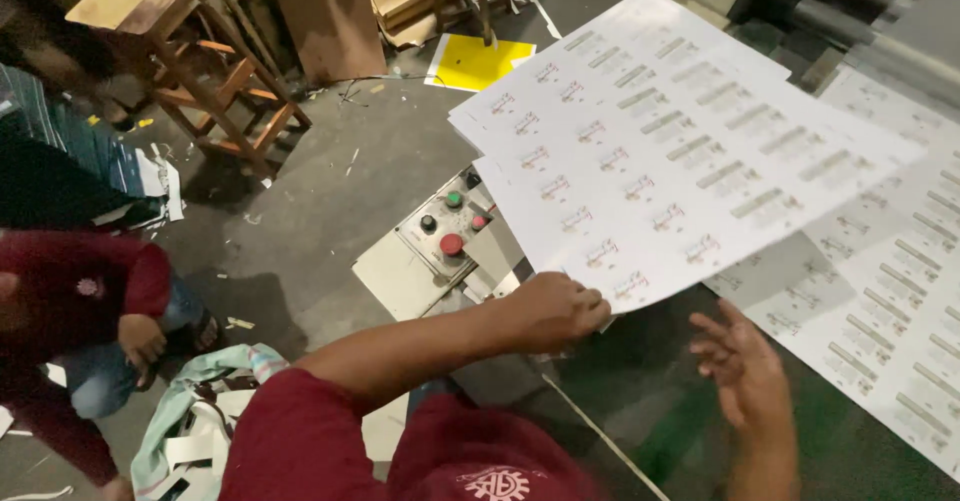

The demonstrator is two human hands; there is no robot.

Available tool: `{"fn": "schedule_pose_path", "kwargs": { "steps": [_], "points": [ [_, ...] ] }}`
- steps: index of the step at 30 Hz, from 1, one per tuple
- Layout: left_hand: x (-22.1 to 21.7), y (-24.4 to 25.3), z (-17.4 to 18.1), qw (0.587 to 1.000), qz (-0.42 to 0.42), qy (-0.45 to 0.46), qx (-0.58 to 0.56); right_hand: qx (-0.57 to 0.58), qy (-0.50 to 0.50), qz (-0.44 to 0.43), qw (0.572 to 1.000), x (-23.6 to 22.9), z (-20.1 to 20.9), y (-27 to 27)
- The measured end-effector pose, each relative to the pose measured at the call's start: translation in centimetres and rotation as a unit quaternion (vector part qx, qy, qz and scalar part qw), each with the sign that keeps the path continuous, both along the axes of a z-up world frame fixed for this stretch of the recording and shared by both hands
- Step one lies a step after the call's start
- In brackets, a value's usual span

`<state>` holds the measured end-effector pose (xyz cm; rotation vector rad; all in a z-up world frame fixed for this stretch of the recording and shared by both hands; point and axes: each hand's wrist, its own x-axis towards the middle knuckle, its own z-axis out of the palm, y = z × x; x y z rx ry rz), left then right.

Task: The person repeatedly picks up printed sheets from a stack on a machine and places them onto a separate pile on the right side of the table. The task involves continuous manual sorting of the papers in a workshop environment.

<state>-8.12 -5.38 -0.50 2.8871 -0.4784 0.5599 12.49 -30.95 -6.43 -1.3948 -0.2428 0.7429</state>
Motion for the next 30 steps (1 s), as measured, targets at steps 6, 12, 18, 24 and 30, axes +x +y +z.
{"fn": "schedule_pose_path", "kwargs": {
  "steps": [6,12,18,24,30],
  "points": [
    [-3.5,1.9,-3.7,0.996,-0.089,-0.004,0.017,0.004,0.055,-0.137,0.989,7.2,-5.9,-5.7],
    [-3.4,2.8,-3.3,0.989,-0.138,0.044,-0.004,-0.081,0.004,-0.216,0.973,5.1,-9.7,-10.5],
    [1.9,2.8,-4.8,0.993,0.108,0.012,0.041,-0.011,-0.047,-0.144,0.988,9.2,-24.1,-25.6],
    [7.1,3.2,-1.5,0.932,0.343,0.116,0.000,0.038,-0.020,-0.301,0.953,-1.1,-24.6,-29.8],
    [8.9,5.6,-6.9,0.947,0.301,0.005,0.112,0.013,0.028,-0.415,0.909,-6.1,-17.8,-23.8]
  ]
}}
